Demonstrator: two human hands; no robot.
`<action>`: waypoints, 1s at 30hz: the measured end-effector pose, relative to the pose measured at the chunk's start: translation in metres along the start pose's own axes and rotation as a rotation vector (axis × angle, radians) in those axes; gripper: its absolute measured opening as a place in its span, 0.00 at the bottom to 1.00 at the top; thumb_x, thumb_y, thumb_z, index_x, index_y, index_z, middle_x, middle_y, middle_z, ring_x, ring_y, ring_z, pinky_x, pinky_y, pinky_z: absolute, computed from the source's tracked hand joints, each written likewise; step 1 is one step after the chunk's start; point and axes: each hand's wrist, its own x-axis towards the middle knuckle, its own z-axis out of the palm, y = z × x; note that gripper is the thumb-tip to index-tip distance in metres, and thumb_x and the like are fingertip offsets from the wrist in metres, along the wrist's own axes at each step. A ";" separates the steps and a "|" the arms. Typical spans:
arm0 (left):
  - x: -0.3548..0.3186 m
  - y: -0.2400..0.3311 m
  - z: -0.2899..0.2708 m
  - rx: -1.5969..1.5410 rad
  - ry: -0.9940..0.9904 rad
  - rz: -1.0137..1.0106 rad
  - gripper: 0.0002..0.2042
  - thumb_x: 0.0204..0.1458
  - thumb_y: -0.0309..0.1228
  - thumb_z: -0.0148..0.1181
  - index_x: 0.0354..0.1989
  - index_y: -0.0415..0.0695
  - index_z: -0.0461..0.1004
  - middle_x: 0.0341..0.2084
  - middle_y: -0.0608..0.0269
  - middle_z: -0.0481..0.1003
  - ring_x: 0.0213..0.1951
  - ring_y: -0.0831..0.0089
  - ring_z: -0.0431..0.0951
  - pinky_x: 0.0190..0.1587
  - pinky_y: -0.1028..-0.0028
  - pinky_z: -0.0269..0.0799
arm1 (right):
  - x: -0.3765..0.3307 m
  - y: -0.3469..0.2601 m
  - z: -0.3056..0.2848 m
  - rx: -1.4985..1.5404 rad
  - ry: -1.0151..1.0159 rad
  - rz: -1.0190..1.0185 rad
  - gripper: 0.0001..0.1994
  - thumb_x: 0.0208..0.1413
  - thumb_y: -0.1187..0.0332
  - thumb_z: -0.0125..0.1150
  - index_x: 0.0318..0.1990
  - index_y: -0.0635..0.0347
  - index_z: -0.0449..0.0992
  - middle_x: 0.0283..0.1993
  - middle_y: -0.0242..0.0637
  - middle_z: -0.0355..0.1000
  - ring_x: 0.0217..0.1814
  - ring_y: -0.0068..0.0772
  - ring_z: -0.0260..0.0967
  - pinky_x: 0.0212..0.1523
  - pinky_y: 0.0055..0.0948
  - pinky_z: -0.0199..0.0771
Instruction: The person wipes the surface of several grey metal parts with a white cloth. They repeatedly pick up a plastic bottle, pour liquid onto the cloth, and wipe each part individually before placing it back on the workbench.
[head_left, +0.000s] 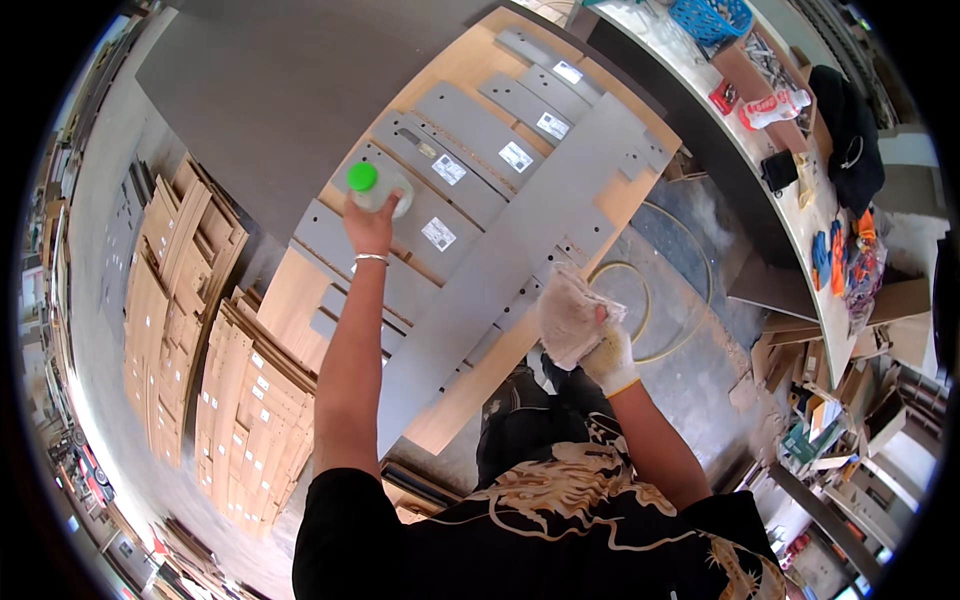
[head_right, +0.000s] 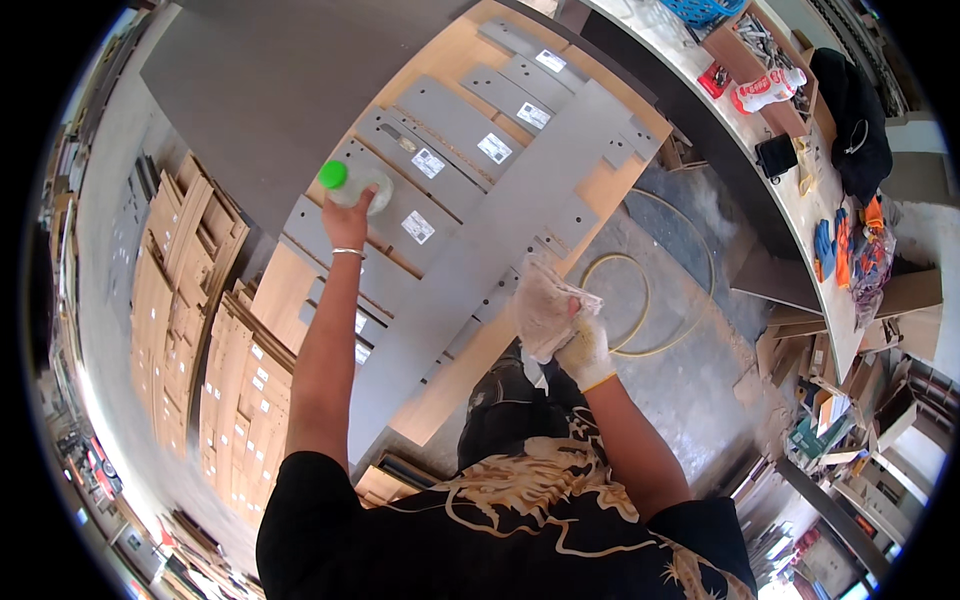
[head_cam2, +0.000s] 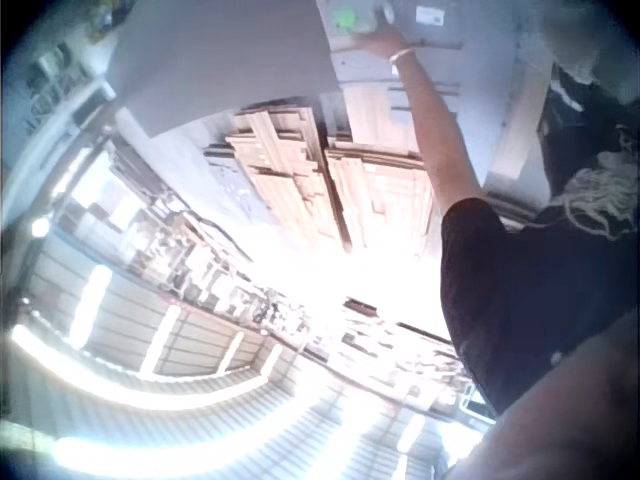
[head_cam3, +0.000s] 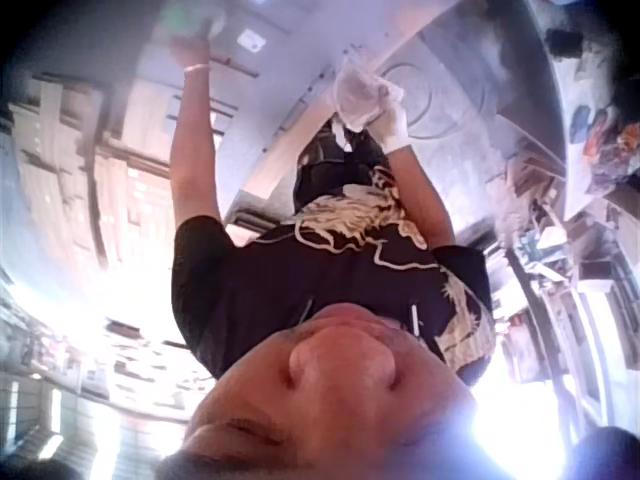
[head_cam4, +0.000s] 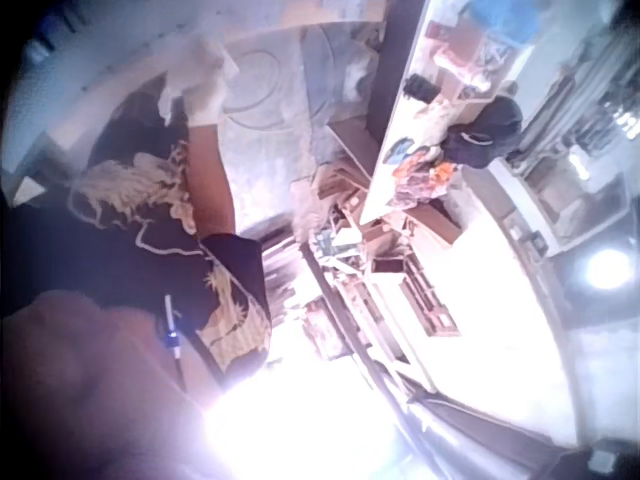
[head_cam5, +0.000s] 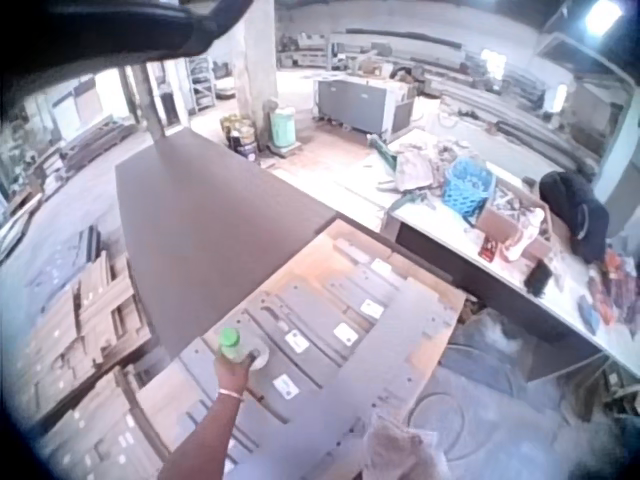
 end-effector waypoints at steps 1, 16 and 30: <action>0.004 -0.001 0.001 -0.019 -0.009 0.015 0.28 0.48 0.36 0.82 0.54 0.37 0.77 0.52 0.49 0.82 0.53 0.61 0.83 0.55 0.62 0.77 | 0.000 -0.007 -0.011 -0.032 0.059 -0.069 0.30 0.69 0.55 0.64 0.71 0.63 0.67 0.69 0.44 0.72 0.71 0.46 0.70 0.72 0.49 0.70; -0.214 -0.057 -0.045 0.874 -0.442 0.379 0.27 0.66 0.35 0.49 0.74 0.41 0.64 0.78 0.45 0.56 0.79 0.44 0.51 0.79 0.46 0.43 | 0.158 -0.048 -0.013 -2.447 -0.001 -0.865 0.27 0.60 0.66 0.59 0.68 0.58 0.72 0.74 0.48 0.66 0.83 0.56 0.50 0.79 0.54 0.52; -0.220 -0.058 -0.055 0.927 -0.419 0.403 0.27 0.70 0.37 0.41 0.74 0.39 0.64 0.78 0.44 0.56 0.79 0.44 0.51 0.80 0.48 0.43 | 0.129 -0.011 0.020 -2.441 0.011 -0.690 0.28 0.62 0.63 0.56 0.71 0.52 0.69 0.71 0.37 0.69 0.82 0.47 0.53 0.81 0.58 0.43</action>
